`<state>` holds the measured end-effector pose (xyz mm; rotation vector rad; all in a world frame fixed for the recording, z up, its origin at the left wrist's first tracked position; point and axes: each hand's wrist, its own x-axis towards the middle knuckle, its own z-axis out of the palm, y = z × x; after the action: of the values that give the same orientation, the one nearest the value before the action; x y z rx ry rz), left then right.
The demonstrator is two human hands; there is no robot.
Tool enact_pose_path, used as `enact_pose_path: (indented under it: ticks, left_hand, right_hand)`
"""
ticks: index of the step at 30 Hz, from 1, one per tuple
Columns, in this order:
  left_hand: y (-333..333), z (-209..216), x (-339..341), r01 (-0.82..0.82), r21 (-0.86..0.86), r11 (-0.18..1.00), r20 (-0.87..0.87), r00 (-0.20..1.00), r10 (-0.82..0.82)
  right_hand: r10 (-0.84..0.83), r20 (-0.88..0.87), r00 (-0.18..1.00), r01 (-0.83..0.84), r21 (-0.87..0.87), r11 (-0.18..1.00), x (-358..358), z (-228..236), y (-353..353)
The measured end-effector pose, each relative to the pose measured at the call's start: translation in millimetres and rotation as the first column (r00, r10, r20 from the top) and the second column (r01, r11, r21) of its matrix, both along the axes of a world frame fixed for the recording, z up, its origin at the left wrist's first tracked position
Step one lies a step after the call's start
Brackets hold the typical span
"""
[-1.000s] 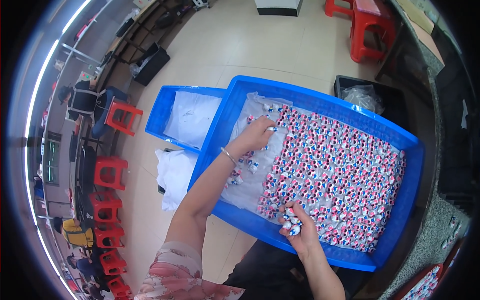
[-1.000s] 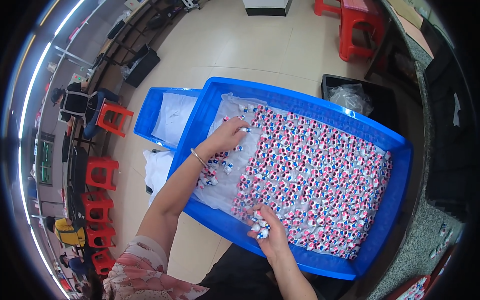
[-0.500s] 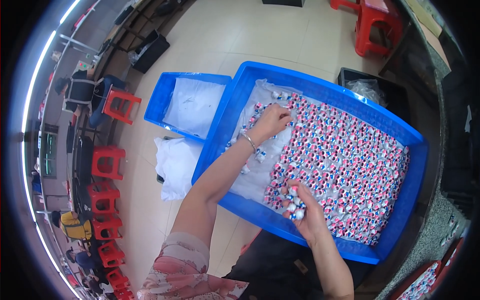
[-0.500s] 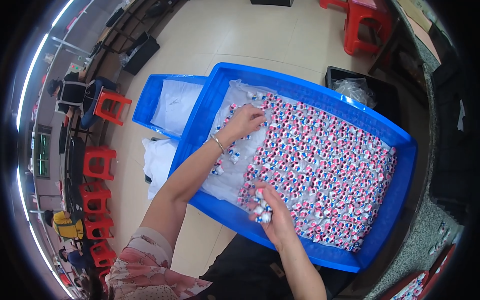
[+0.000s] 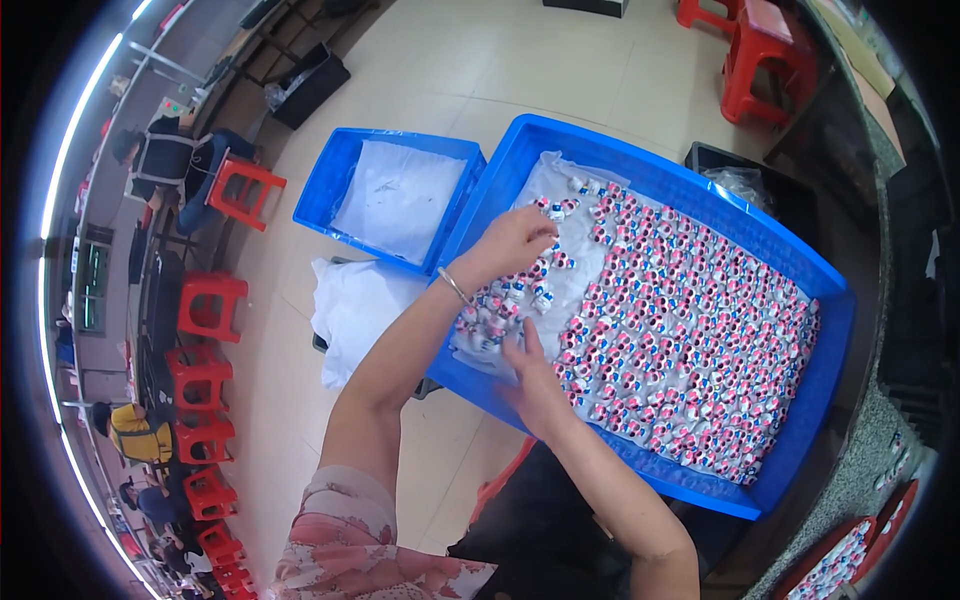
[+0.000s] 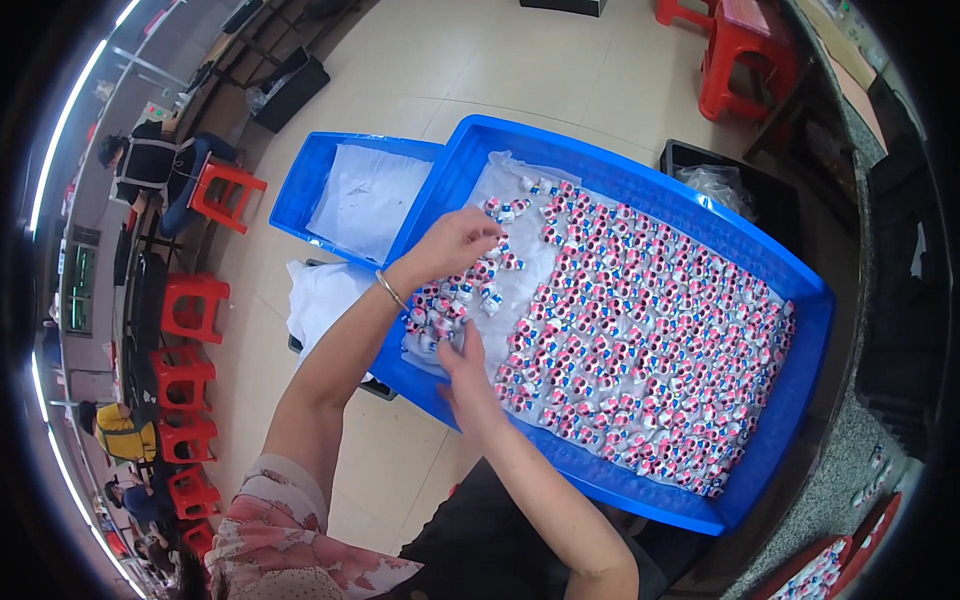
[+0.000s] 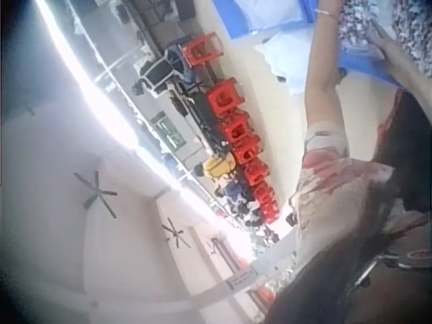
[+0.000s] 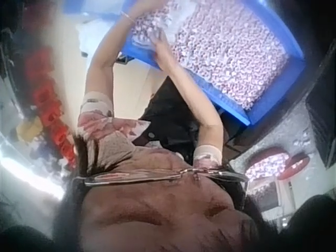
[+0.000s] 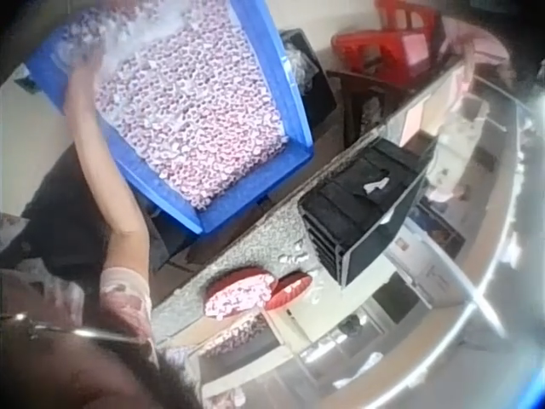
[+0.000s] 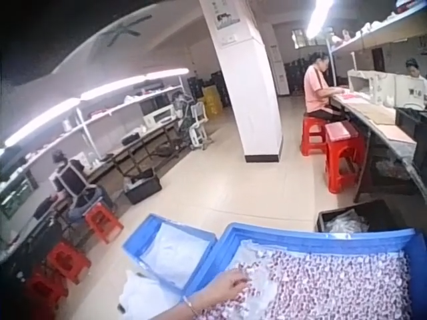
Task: Arranging small capsules neatly into a storage bin at a factory workstation.
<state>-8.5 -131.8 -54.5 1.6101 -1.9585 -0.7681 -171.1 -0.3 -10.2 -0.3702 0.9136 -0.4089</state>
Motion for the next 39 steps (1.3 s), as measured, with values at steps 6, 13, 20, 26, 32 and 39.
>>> enact_pose_path:
  ticks: [6,13,20,26,32,39]
  left_hand:
    - [4,-14,-29,0.322,-0.154,0.934,0.539,0.820,-0.193]
    - [-10,-23,-45,0.263,-0.252,0.931,0.380,0.912,-0.155]
    - [-26,-33,-51,0.267,-0.223,0.937,0.163,0.958,-0.234]
    - [-1,3,-19,0.130,-0.057,0.990,0.003,0.992,-0.130]
    - [31,5,-9,0.391,-0.089,0.916,0.442,0.840,-0.315]
    - [23,8,-18,0.377,-0.180,0.908,0.403,0.871,-0.282]
  right_hand:
    - [0.196,-0.372,0.907,-0.387,-0.557,0.734,-45,-23,11]
    - [-0.126,-0.603,0.788,-0.414,-0.670,0.616,-112,-31,-24]
    - [-0.513,-0.700,0.498,-0.814,-0.581,0.003,-77,-47,-112]
    - [-0.531,-0.724,0.440,-0.887,-0.443,-0.131,-72,-72,-138]
    - [-0.557,-0.658,0.507,-0.840,-0.522,-0.148,-86,-60,-128]
    - [-0.530,-0.661,0.531,-0.790,-0.613,-0.028,-113,-48,-106]
